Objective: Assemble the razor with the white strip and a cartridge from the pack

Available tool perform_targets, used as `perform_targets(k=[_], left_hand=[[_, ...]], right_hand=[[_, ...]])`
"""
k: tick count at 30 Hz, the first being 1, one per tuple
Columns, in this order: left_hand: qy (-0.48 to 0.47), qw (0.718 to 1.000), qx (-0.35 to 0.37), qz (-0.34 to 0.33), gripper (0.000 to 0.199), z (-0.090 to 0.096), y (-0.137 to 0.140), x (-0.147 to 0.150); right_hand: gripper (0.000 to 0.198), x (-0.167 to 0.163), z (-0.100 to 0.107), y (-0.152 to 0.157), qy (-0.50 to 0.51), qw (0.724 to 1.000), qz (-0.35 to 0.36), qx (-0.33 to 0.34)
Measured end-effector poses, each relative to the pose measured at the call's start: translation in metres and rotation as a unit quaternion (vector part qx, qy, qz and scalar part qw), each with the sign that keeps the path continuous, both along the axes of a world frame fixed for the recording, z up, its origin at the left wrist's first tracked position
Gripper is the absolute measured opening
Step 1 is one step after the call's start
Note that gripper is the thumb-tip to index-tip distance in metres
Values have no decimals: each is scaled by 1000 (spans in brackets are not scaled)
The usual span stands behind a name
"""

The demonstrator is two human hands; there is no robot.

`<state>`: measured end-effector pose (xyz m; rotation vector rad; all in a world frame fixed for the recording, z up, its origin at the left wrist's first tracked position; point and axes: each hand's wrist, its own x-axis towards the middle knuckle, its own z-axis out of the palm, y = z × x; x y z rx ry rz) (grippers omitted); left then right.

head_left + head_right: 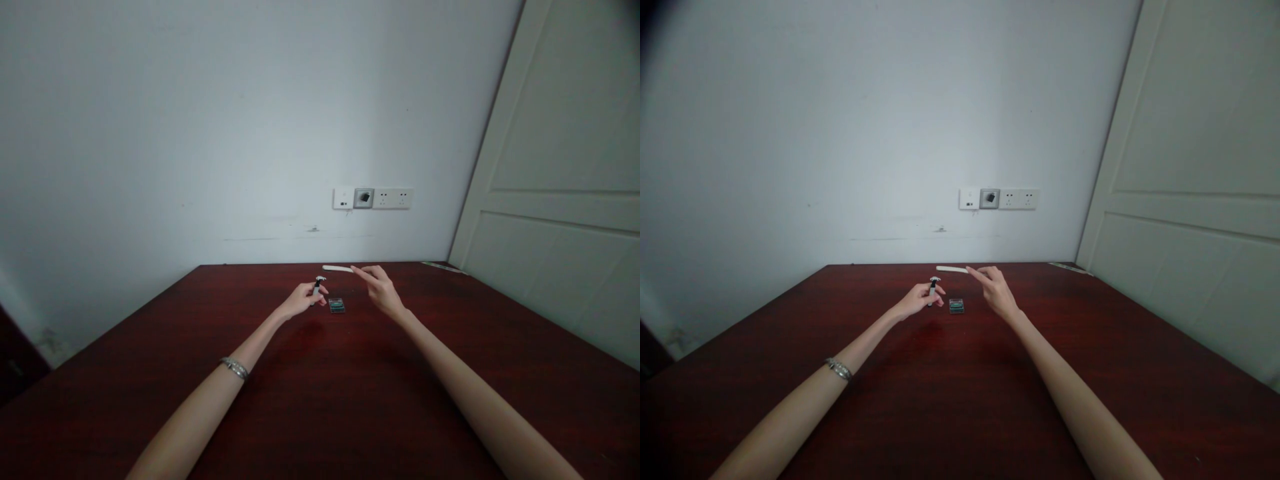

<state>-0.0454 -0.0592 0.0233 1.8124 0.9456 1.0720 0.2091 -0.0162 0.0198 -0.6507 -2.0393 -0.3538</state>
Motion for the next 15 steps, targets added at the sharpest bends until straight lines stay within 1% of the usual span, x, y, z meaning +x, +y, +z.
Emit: perform_targets(k=[3,6,10,13,15], left_hand=[[2,1000,1,-2,22,1,-1,3],[5,1000,10,8,21,5,-1,1],[7,1000,23,14,21,7,-1,-5],[8,1000,18,6,21,4,0,-3],[10,1000,16,3,20,2,0,0]], right_hand=[[61,-8,2,-5,-29,999,18,0],[63,-4,1,-5,-47,998,35,-16],[63,5,-4,0,-26,999,25,-22],[62,1,-3,-2,5,999,23,-24],[63,-5,-1,-4,9,999,27,-29]])
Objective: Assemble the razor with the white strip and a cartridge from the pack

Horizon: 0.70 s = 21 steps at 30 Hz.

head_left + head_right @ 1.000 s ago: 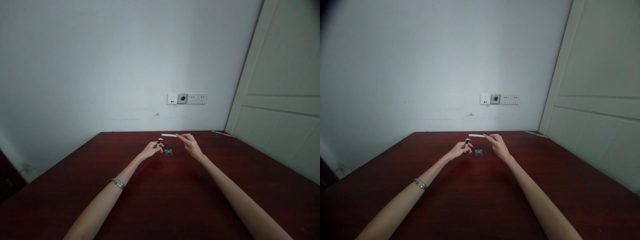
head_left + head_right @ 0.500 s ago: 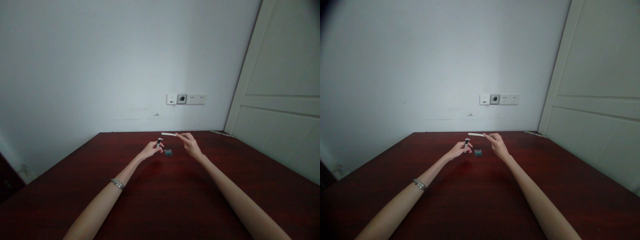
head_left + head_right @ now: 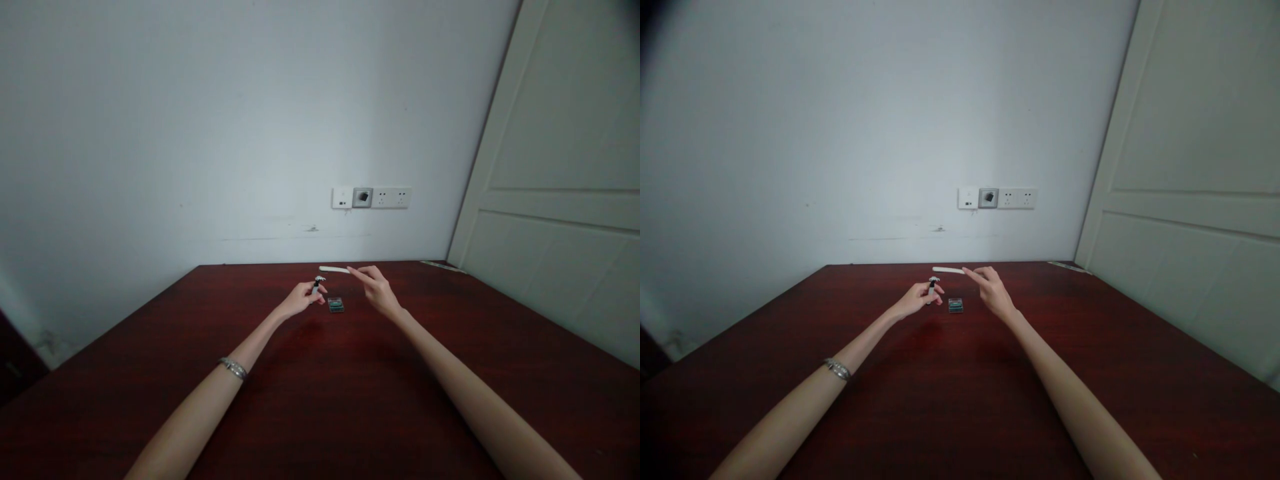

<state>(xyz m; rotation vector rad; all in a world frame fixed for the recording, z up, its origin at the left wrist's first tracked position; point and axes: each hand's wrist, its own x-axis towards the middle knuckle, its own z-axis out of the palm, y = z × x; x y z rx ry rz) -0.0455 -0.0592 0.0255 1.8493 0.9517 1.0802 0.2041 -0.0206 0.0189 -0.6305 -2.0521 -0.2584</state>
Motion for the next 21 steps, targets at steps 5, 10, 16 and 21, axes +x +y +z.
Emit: perform_targets(k=[5,10,16,21], left_hand=[[-3,1000,7,9,21,4,0,0],[-7,1000,8,14,23,6,-1,-4],[-8,1000,-13,-3,22,2,0,4],[-24,1000,-12,2,24,8,-4,2]], right_hand=[[61,-1,-2,1,-24,1000,10,-3],[61,11,-7,8,3,1000,-19,3],[63,-6,1,-1,-24,1000,-2,4],[65,5,-7,6,-46,998,-30,6]])
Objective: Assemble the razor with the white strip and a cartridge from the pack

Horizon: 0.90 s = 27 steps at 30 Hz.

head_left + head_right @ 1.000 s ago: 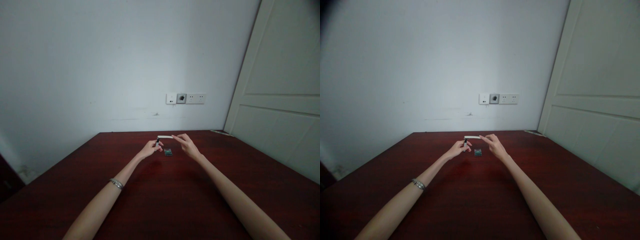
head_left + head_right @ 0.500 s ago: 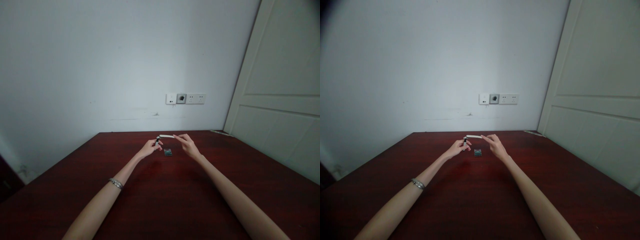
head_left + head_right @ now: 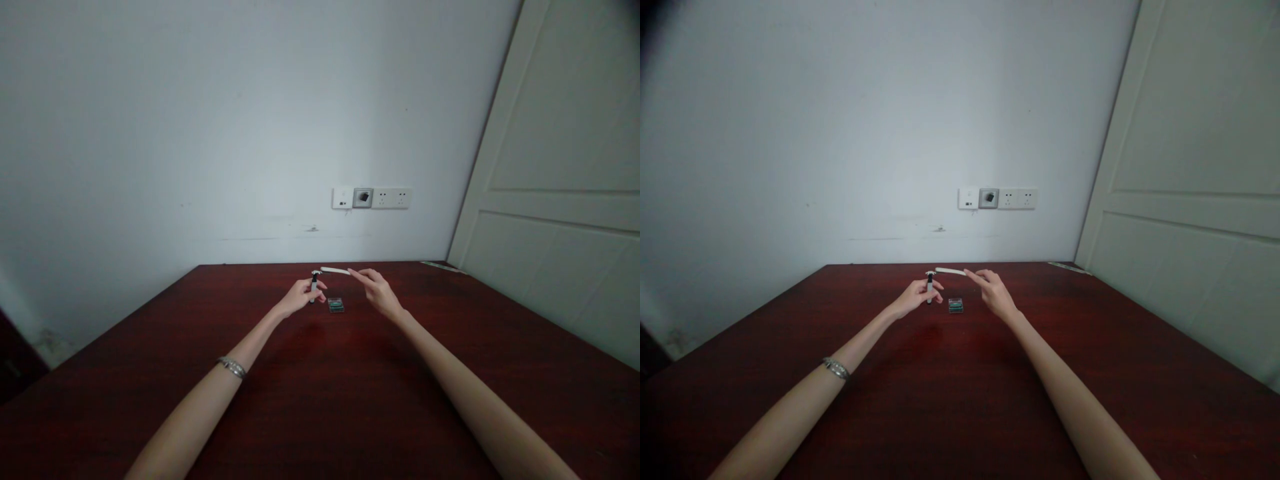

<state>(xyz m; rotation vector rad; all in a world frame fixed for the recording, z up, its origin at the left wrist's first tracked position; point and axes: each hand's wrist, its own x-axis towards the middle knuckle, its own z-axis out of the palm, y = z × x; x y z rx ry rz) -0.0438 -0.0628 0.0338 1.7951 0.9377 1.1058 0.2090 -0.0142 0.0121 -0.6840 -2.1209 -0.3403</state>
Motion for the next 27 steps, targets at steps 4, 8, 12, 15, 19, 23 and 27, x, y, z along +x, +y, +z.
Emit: perform_targets(k=[4,8,12,15,19,23,27], left_hand=[[-42,997,-69,6,25,3,-3,-3],[-86,985,-150,-24,24,-1,-4,1],[-93,973,-205,-44,21,-3,-6,8],[-88,971,-216,-52,22,-4,-8,14],[-86,972,-211,-60,22,-4,-8,16],[-77,974,-207,-47,21,-3,-8,12],[-60,977,-202,-41,23,-3,-9,11]], right_hand=[[66,15,-9,13,-4,998,-61,3],[67,10,-7,13,26,995,-100,-2],[65,-7,3,0,20,993,-114,8],[65,-18,9,-10,0,994,-110,3],[64,-20,7,-12,-23,994,-102,-7],[65,-7,-2,-2,-35,996,-79,-17],[63,-6,-6,1,-2,997,-70,-33]])
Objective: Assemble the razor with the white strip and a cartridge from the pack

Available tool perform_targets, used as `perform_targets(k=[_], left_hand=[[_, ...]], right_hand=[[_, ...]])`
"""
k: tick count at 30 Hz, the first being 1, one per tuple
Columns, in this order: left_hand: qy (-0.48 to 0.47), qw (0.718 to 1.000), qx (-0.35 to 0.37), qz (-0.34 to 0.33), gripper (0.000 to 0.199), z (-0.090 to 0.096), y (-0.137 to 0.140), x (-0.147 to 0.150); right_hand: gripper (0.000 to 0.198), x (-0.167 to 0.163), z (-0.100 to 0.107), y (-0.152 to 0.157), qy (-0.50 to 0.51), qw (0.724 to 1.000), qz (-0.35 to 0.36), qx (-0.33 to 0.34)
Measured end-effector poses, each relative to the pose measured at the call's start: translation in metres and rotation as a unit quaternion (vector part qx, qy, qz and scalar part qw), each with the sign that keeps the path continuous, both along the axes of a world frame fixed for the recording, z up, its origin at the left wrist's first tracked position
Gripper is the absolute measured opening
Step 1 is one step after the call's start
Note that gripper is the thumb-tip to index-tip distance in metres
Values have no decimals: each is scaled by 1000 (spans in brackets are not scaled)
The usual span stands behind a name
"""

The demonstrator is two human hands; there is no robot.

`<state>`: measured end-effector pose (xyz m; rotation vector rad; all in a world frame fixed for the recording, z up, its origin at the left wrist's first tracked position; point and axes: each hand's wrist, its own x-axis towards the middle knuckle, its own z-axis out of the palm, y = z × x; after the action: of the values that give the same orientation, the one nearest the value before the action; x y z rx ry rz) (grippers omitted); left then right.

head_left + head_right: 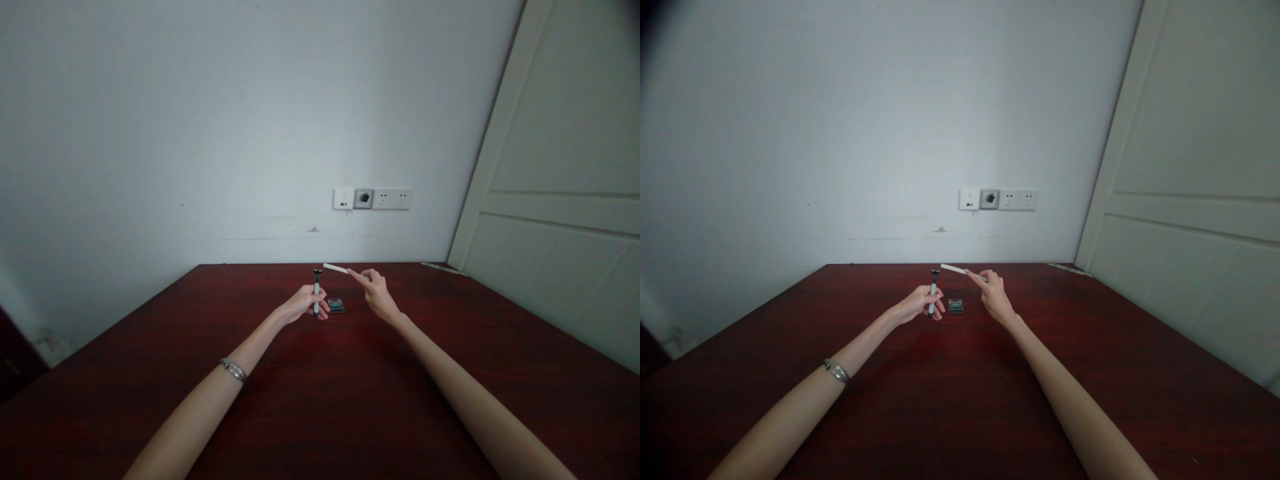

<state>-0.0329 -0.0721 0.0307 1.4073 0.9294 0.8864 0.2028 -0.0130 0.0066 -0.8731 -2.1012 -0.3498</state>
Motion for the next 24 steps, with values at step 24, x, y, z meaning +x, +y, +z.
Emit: perform_targets(k=[24], left_hand=[[-14,991,124,46,18,3,1,5]], right_hand=[[56,-5,2,0,75,997,28,-17]])
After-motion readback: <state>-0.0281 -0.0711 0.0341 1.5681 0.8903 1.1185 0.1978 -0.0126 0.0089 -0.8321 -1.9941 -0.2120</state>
